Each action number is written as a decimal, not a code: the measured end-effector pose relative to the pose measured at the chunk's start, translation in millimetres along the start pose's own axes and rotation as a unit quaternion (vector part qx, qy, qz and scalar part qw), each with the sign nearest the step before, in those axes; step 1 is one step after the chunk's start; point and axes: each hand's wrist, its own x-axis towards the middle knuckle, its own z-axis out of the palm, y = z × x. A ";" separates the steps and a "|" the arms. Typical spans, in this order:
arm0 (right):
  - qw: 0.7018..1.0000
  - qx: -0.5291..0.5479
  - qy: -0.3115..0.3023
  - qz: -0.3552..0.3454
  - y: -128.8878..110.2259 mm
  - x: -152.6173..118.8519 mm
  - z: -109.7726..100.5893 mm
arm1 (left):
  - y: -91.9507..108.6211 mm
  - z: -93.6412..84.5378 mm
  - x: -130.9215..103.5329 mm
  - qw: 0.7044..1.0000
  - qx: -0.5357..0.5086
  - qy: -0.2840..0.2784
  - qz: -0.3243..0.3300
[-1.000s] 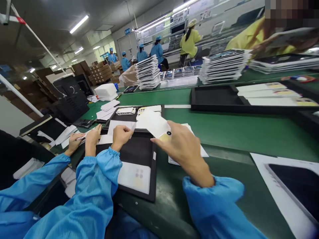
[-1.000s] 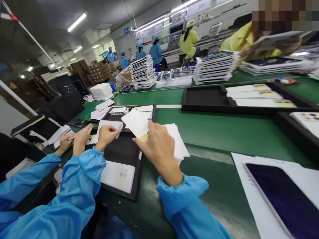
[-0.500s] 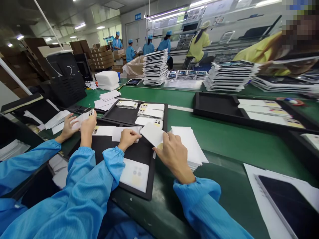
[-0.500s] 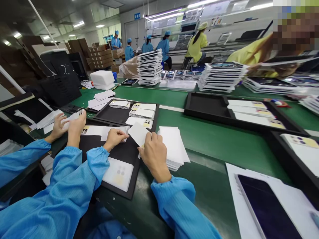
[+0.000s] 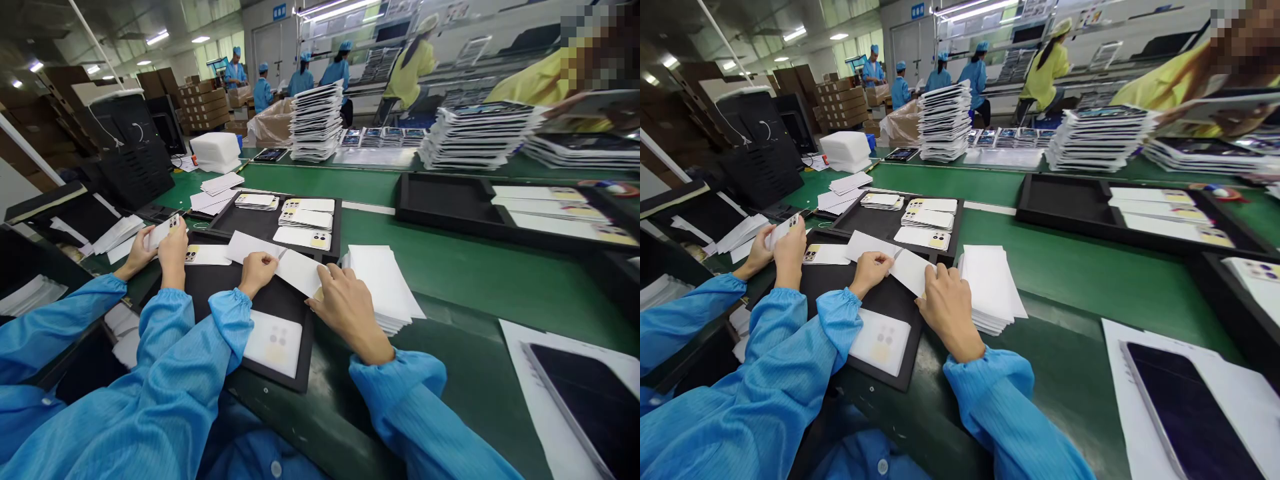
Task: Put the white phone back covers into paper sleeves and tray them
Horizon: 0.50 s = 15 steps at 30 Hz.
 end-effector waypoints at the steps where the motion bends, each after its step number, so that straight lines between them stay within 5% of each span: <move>1: 1.000 0.002 -0.004 0.004 -0.5 0.0 0.5 | 0.7 0.2 -0.5 1.000 0.008 -0.002 0.002; 15: 0.997 0.013 0.056 0.048 -8.5 -2.0 2.2 | -7.5 6.5 3.7 0.999 0.030 -0.016 -0.001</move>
